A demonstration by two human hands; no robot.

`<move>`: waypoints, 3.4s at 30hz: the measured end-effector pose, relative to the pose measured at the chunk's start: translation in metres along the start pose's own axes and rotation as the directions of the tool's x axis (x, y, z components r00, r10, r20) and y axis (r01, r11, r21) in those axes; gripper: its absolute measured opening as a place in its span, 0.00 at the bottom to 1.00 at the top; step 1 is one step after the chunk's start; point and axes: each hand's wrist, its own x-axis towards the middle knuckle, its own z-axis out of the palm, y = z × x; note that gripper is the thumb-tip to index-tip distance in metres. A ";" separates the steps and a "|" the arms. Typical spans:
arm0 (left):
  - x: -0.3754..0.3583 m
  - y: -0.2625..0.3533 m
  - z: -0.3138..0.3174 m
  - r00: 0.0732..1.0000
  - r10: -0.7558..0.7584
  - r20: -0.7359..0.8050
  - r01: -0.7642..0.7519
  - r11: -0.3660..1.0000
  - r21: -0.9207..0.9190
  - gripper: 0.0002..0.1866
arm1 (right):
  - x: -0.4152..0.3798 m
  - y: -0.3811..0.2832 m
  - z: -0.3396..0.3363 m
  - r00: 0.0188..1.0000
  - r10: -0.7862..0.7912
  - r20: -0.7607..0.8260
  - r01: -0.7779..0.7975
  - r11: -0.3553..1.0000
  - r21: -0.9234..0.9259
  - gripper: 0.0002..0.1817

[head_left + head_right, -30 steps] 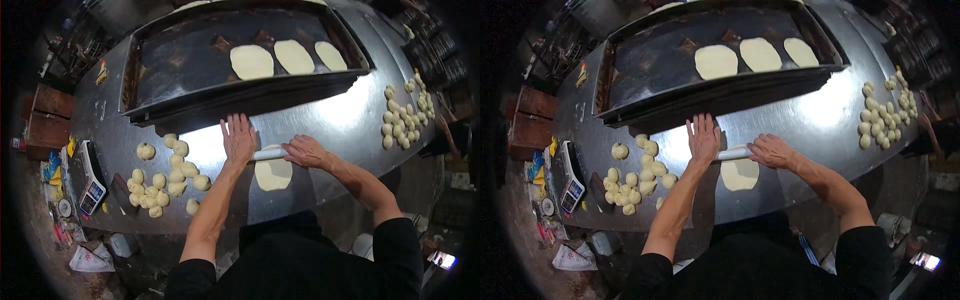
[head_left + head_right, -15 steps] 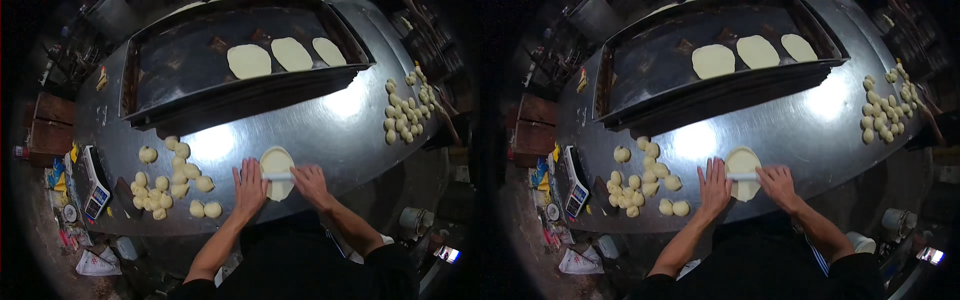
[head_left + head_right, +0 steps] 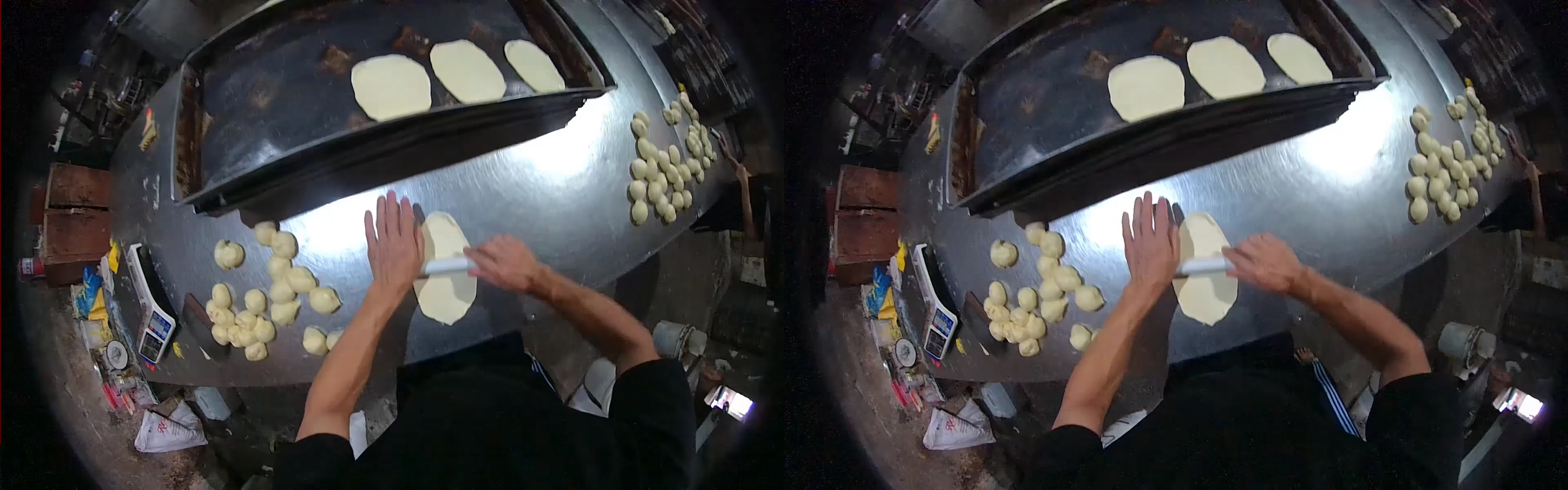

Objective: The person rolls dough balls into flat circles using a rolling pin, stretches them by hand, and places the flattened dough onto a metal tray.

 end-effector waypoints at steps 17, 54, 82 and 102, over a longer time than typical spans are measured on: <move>0.004 -0.007 0.018 0.993 0.103 -0.051 -0.105 0.994 -0.038 0.27 | 0.025 0.015 0.033 0.804 0.319 -0.502 -0.444 0.883 -0.150 0.19; 0.148 -0.116 -0.263 0.998 0.061 0.002 -0.018 0.332 -0.943 0.22 | 0.243 -0.044 -0.267 0.941 0.203 -0.271 0.039 0.731 0.681 0.16; 0.041 -0.183 -0.220 0.857 -0.445 -0.259 0.173 0.722 -0.669 0.15 | 0.271 -0.119 -0.078 0.989 0.023 0.147 -0.074 0.932 0.355 0.19; -0.122 -0.014 -0.023 0.984 -0.052 0.169 0.165 0.612 -0.773 0.28 | 0.039 -0.122 0.044 0.893 0.354 -0.279 -0.184 0.851 0.491 0.24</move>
